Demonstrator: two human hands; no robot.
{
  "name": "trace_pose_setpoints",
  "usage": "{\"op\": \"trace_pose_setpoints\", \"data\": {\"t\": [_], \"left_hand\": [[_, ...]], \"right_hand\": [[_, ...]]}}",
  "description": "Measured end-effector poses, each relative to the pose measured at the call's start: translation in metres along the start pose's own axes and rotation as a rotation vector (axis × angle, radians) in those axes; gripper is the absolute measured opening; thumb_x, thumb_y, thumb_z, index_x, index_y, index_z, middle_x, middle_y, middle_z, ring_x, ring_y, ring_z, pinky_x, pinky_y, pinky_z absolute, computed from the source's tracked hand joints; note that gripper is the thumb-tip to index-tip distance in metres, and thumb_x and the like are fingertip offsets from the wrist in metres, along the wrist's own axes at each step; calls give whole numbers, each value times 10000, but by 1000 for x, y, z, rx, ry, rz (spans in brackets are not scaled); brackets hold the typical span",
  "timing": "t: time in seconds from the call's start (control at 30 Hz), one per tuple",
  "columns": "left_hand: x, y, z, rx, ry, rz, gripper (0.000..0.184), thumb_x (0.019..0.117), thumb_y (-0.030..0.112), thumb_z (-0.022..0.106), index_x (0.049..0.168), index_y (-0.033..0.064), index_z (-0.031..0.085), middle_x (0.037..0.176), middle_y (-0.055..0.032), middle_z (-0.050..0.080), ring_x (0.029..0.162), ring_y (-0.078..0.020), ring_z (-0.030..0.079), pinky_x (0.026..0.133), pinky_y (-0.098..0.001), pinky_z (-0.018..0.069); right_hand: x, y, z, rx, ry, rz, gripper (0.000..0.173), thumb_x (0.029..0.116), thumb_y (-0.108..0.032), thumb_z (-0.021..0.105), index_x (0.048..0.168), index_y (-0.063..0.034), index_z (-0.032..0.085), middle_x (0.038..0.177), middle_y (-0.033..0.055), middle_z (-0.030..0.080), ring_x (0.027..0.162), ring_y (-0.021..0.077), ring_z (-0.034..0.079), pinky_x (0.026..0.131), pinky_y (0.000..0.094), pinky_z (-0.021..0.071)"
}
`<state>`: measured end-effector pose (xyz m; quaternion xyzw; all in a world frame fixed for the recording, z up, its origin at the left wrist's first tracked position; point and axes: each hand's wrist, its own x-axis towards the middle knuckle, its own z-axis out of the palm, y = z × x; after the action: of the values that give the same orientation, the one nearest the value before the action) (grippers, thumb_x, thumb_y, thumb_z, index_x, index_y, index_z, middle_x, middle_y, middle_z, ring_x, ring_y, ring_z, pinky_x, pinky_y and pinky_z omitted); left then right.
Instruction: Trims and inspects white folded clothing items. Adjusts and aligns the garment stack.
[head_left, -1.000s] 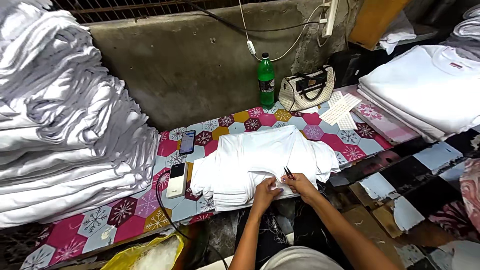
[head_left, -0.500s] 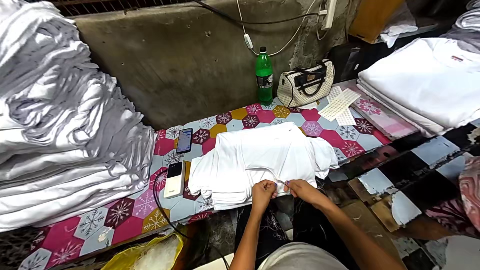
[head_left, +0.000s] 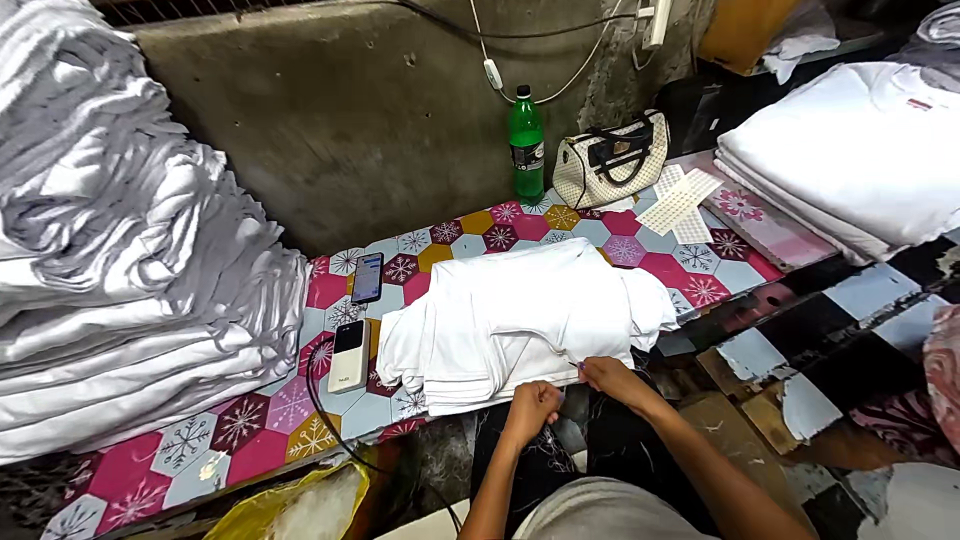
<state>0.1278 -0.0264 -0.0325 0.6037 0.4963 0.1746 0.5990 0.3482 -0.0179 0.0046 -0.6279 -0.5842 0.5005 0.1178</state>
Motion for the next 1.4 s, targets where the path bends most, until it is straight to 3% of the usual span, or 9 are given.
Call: {"op": "trace_pose_setpoints", "data": {"t": [0.17, 0.33, 0.47, 0.7, 0.83, 0.97, 1.03, 1.2, 1.4], "left_hand": [[-7, -40, 27, 561, -433, -119, 220, 1000, 119, 607, 1047, -61, 725, 943, -227, 718, 866, -348, 702, 860, -534, 549], [5, 28, 29, 559, 126, -45, 482, 952, 403, 712, 1199, -10, 676, 1204, -227, 667, 1076, -387, 677, 925, -584, 529], [44, 34, 43, 485, 262, 127, 295, 1004, 199, 620, 1120, -61, 697, 1124, -243, 697, 1046, -389, 691, 934, -552, 532], [-6, -3, 48, 731, -399, -85, 243, 998, 159, 613, 1035, -47, 737, 1090, -277, 703, 1087, -457, 660, 960, -657, 485], [-19, 16, 42, 800, 158, -79, 400, 980, 325, 677, 1203, -7, 701, 1239, -253, 659, 1136, -434, 652, 911, -592, 536], [17, -31, 29, 825, 682, 326, 172, 886, -16, 679, 1047, -58, 725, 1077, -271, 684, 1005, -449, 690, 720, -533, 594], [13, -43, 26, 805, 588, 354, 124, 915, -61, 616, 967, -76, 727, 1009, -259, 710, 954, -428, 722, 738, -540, 601], [-17, -29, 12, 762, -213, -223, 243, 997, 186, 625, 1081, -2, 755, 1143, -245, 711, 1144, -429, 652, 1001, -619, 483], [19, 21, 10, 259, 281, -71, 479, 1048, 424, 541, 1057, -28, 698, 876, -169, 719, 804, -307, 716, 803, -529, 579]], "right_hand": [[-32, 28, -15, 65, 21, 51, 429, 1132, -221, 322, 1129, 28, 671, 814, 76, 582, 736, 166, 529, 755, 366, 468], [-43, 34, -8, 187, 161, 16, 423, 1128, -215, 323, 1131, 10, 682, 781, 38, 572, 704, 120, 520, 714, 318, 466], [-35, 28, 5, 195, 245, -40, 355, 1107, -232, 433, 1108, 13, 691, 826, 67, 607, 734, 135, 544, 734, 335, 477], [-54, 48, -7, 187, 402, 12, 229, 1008, -158, 656, 1109, 40, 709, 1012, 189, 703, 905, 252, 657, 871, 432, 527], [-52, 58, 0, 222, 419, 0, 212, 1008, -141, 652, 1098, 39, 719, 1023, 182, 709, 903, 233, 659, 867, 414, 528], [-51, 46, 11, 221, 426, -94, 189, 986, -120, 668, 1066, 41, 728, 1033, 176, 699, 896, 221, 660, 853, 386, 543], [-54, 47, 12, 203, 444, -121, 185, 984, -114, 665, 1058, 43, 732, 1029, 174, 697, 902, 221, 665, 858, 372, 548], [-62, 76, 11, 185, 446, -70, 196, 1002, -123, 647, 1060, 44, 732, 1062, 184, 706, 917, 240, 669, 866, 401, 542], [-62, 64, 19, 215, 440, -96, 155, 989, -96, 661, 1030, 35, 732, 1011, 159, 701, 868, 204, 656, 834, 367, 541]]}}
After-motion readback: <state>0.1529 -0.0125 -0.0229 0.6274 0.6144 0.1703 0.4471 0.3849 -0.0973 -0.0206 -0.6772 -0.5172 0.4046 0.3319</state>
